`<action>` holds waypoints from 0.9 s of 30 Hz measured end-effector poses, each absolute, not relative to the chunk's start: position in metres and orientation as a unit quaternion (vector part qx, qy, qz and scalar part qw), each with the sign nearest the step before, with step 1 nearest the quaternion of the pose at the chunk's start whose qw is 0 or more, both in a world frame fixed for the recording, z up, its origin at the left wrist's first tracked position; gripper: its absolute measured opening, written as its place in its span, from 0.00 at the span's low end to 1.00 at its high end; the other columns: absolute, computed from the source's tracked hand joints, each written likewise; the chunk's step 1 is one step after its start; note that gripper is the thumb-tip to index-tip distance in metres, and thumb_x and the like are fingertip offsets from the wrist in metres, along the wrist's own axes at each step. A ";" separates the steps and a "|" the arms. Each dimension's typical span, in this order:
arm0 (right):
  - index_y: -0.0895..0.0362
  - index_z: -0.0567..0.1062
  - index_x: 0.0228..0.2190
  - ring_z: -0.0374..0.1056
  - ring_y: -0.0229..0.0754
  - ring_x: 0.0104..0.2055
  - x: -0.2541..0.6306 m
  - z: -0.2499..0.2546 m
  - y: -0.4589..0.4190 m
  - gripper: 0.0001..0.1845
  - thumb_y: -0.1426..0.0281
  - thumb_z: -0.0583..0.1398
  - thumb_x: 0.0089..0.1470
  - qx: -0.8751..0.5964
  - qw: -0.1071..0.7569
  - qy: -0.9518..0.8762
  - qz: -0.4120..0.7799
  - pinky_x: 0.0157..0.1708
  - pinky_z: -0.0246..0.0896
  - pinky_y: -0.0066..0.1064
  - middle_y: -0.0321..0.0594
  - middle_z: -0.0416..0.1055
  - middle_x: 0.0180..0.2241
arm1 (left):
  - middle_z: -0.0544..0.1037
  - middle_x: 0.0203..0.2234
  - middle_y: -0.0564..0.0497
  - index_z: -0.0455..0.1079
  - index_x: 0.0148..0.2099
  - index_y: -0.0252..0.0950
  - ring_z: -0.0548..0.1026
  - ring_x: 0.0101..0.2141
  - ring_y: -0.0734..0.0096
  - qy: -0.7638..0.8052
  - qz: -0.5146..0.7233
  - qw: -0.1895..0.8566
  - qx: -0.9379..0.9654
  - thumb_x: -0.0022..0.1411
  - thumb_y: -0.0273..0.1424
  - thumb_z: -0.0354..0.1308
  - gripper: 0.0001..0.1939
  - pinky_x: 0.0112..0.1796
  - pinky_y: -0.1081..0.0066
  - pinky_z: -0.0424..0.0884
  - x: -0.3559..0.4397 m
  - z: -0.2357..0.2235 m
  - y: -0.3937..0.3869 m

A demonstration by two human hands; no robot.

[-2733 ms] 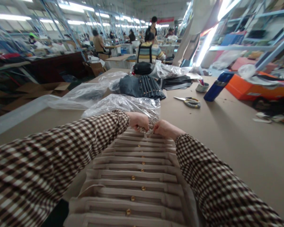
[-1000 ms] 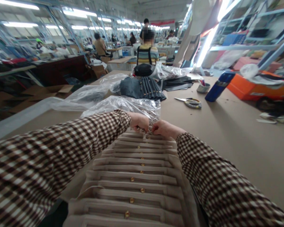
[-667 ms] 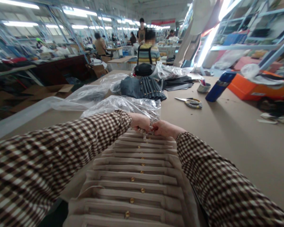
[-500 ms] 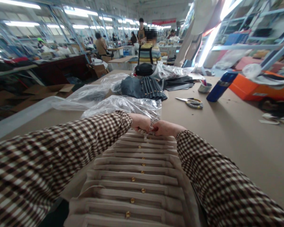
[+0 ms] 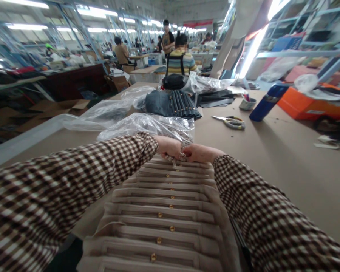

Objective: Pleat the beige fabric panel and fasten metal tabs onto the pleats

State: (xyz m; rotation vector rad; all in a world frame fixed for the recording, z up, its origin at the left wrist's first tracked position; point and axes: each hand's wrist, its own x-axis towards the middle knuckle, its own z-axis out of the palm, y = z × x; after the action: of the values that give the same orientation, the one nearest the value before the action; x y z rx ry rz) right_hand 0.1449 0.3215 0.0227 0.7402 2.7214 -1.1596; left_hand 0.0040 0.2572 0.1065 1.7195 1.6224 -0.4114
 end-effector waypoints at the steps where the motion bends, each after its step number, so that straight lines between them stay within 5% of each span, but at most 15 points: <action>1: 0.57 0.76 0.30 0.59 0.37 0.29 0.145 0.023 0.321 0.12 0.73 0.56 0.41 0.244 0.048 0.893 -0.375 0.31 0.55 0.27 0.31 0.69 0.25 | 0.72 0.21 0.48 0.77 0.33 0.32 0.74 0.33 0.60 0.637 -0.174 0.348 0.666 0.47 0.25 0.62 0.07 0.35 0.66 0.73 0.005 0.107 0.257; 14: 0.58 0.76 0.25 0.56 0.37 0.27 0.142 0.024 0.324 0.10 0.75 0.56 0.37 0.259 0.089 0.893 -0.357 0.28 0.52 0.29 0.31 0.66 0.21 | 0.76 0.24 0.46 0.78 0.37 0.30 0.73 0.27 0.64 0.636 -0.248 0.267 0.680 0.48 0.26 0.61 0.12 0.31 0.70 0.73 0.007 0.103 0.256; 27: 0.60 0.76 0.33 0.66 0.37 0.30 0.156 0.029 0.314 0.12 0.69 0.59 0.45 0.262 0.096 0.756 -0.592 0.35 0.62 0.30 0.35 0.75 0.30 | 0.77 0.28 0.46 0.78 0.41 0.27 0.70 0.23 0.70 0.628 -0.236 0.265 0.693 0.52 0.30 0.60 0.15 0.25 0.73 0.69 0.007 0.109 0.249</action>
State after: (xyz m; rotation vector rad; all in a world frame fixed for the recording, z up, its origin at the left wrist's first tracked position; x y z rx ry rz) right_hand 0.1561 0.3142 0.0292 0.7750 2.2404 -1.7532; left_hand 0.0069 0.2494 0.1090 1.8715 1.6963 -0.6375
